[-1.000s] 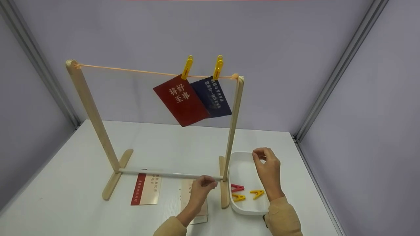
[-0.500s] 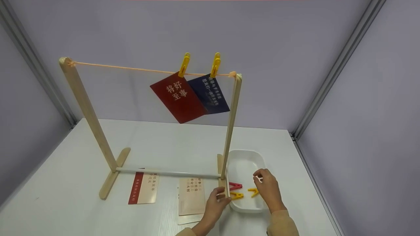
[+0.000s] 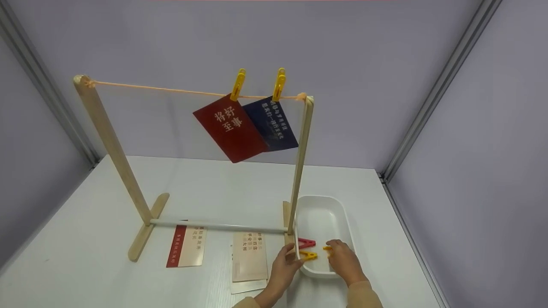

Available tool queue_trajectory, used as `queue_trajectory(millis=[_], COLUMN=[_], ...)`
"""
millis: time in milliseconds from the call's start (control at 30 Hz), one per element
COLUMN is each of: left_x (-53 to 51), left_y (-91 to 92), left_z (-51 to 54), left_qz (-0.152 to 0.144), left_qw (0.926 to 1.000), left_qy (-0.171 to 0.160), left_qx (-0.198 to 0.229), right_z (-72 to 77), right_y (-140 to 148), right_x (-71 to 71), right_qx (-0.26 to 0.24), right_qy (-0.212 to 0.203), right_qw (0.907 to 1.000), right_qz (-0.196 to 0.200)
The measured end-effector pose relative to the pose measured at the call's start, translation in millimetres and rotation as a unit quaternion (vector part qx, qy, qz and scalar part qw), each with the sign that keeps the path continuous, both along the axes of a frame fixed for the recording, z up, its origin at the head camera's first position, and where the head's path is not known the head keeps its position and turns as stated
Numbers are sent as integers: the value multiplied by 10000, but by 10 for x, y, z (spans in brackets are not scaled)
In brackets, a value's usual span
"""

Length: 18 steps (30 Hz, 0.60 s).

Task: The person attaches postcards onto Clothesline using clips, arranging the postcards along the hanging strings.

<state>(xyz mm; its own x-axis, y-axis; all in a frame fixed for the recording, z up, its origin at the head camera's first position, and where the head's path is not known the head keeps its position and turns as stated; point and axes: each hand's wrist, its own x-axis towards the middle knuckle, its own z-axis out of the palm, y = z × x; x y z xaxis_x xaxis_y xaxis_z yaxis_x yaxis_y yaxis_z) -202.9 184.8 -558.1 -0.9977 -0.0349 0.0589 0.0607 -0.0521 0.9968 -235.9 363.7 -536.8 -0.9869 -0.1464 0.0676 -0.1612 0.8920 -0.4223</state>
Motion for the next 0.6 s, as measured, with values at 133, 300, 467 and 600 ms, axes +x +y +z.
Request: queue_trajectory(millis=[133,300,467,600], left_x=[-8,9,20,11], left_y=[13,28,39,46], left_z=[-4,12,37,46], left_qz=[-38,-67,-161,-85], left_qw=[9998,9993,9988,9988], left_qy=[139,-36,-192,-196], left_qx=[-114,-370,-414,-445], right_z=[-52,-84,-91,-95], right_y=[-3,2,8,13], right_x=[-18,-25,-63,-119], right_qx=[-39,-88,5,91], right_qy=[-179,-257,-382,-332], right_qw=[9998,9994,9991,9993], right_qz=[-125,-196,-206,-114])
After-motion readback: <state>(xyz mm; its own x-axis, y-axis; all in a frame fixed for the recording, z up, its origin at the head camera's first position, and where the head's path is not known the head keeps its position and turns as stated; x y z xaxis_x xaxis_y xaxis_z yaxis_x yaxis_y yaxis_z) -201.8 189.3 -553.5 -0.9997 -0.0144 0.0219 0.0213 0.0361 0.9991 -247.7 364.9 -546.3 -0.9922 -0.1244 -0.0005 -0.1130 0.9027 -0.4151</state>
